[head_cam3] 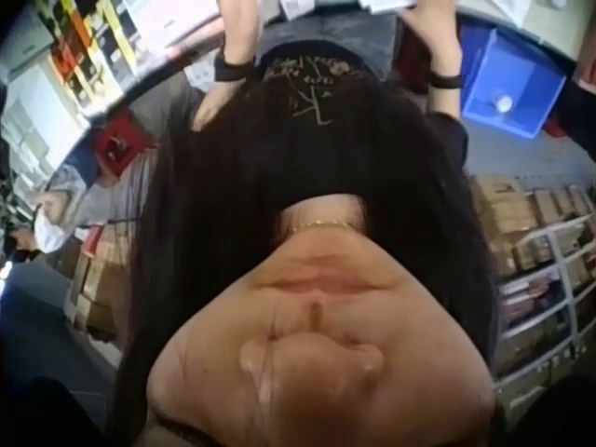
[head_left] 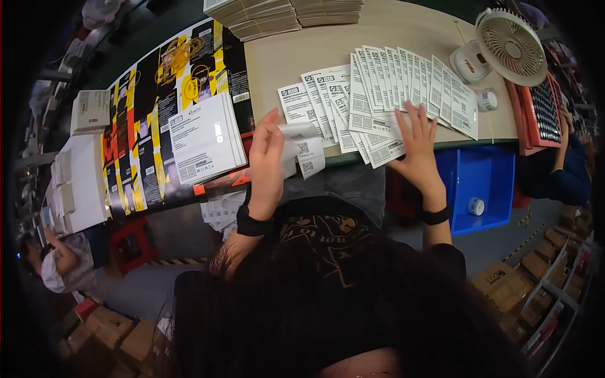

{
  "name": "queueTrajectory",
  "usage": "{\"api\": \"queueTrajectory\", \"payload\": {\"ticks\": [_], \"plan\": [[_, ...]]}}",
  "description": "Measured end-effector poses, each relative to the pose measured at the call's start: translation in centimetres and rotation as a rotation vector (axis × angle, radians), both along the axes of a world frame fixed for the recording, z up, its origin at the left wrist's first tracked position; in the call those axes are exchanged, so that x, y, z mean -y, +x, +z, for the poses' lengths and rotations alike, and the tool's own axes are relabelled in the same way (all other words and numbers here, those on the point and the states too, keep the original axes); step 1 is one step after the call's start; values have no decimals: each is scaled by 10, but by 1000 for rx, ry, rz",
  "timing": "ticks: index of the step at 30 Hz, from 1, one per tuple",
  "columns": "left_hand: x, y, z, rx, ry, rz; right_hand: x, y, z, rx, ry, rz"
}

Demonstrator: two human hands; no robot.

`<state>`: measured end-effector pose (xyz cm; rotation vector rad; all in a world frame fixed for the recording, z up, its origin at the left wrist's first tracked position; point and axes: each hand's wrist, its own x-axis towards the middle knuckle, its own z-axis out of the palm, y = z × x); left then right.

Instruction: The recorder is folding and sorting a large quantity of printed shipping or tracking labels at a workstation.

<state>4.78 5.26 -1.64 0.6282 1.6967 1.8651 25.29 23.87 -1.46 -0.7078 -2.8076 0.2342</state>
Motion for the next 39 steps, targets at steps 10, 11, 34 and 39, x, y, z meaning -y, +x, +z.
{"api": "queueTrajectory", "payload": {"ticks": [10, 11, 34, 39], "plan": [[-34, -22, 25, 639, 59, -260, 14, -50, 4, -141, -115, 96], [-43, -23, 29, 636, 64, -264, 14, -54, 5, -167, -118, 126], [-199, 1, 48, 753, -162, -679, -84, 74, -27, -135, 101, -436], [-214, 12, 35, 794, -172, -708, -89, 62, -19, -209, -124, -253]]}}
